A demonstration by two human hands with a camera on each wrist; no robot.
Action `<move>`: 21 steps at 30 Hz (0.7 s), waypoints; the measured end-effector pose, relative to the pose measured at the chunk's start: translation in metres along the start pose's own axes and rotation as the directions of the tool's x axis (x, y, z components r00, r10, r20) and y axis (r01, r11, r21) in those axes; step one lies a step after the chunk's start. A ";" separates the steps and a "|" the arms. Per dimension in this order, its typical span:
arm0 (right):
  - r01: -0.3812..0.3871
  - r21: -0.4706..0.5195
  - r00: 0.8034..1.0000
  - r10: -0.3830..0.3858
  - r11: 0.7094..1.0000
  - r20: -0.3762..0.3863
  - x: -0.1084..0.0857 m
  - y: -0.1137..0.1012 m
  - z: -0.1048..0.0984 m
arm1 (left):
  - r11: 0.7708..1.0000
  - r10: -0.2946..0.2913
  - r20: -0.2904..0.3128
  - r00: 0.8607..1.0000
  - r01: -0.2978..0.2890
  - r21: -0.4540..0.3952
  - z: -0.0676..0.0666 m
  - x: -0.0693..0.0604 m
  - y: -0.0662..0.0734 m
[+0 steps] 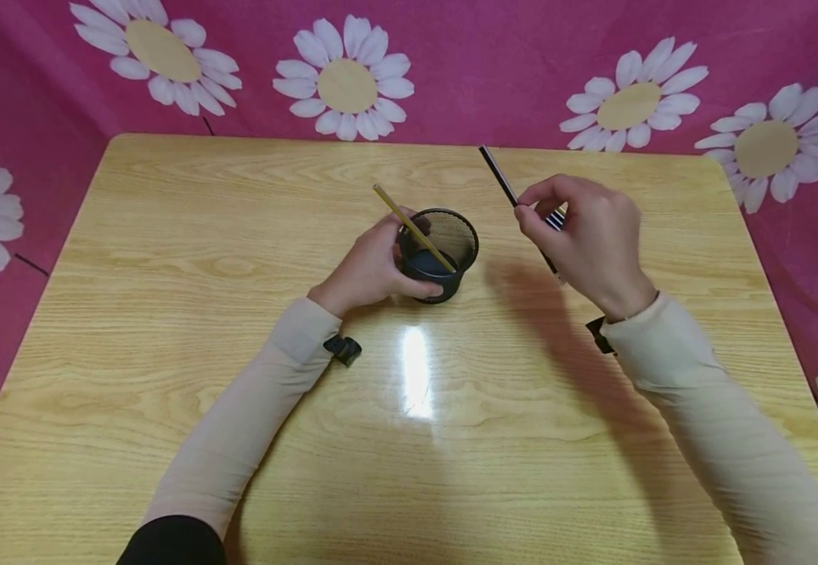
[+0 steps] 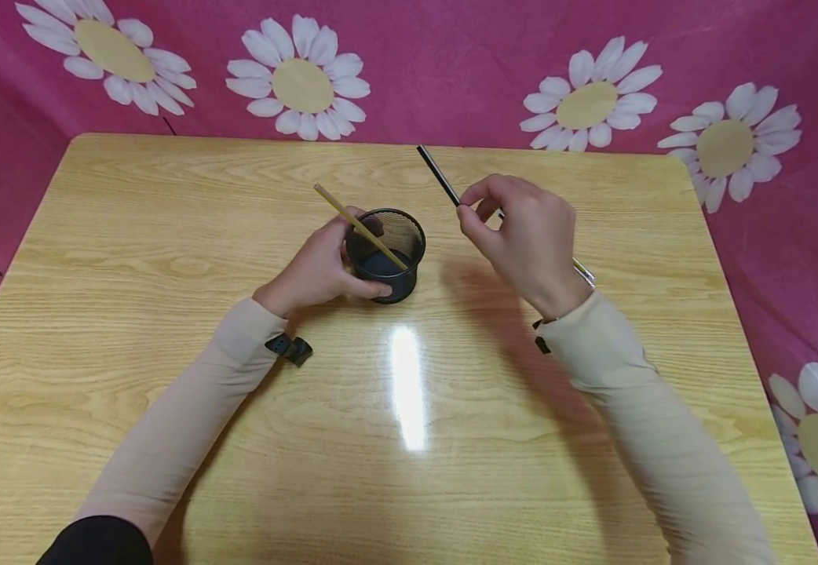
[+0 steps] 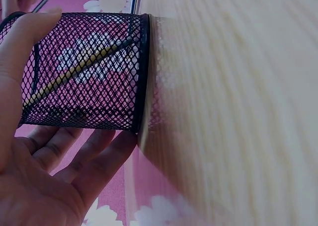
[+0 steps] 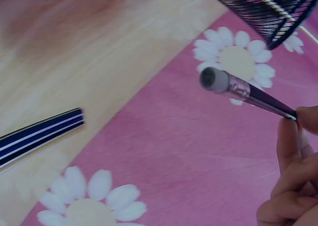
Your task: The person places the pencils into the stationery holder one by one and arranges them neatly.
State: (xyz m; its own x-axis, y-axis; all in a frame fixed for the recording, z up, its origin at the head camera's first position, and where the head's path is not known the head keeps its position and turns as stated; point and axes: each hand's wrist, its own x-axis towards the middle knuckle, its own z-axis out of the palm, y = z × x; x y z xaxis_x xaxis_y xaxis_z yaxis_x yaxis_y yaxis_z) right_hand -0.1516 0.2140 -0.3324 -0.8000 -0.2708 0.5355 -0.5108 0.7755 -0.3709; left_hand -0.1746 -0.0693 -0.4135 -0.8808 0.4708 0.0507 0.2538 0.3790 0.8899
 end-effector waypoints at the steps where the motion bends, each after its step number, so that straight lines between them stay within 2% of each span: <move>1: 0.014 0.013 1.000 -0.014 1.000 -0.007 0.002 -0.002 0.000 | 1.000 0.000 0.000 1.000 0.000 0.003 0.000 0.000 0.000; 8: 0.108 0.087 0.993 -0.102 0.990 -0.061 0.014 -0.018 0.003 | 1.000 -0.005 0.000 1.000 0.005 0.010 -0.001 -0.001 0.000; 21: 0.206 0.189 0.974 -0.184 0.960 -0.131 0.032 -0.048 0.005 | 1.000 0.005 0.007 1.000 -0.005 -0.023 -0.001 0.000 -0.001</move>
State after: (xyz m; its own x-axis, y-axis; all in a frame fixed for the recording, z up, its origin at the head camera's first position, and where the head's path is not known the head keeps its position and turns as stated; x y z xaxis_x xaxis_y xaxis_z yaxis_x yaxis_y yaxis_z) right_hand -0.1544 0.1652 -0.3014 -0.6444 -0.3316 0.6890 -0.7149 0.5810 -0.3889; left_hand -0.1751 -0.0703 -0.4142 -0.8768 0.4781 0.0520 0.2489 0.3586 0.8997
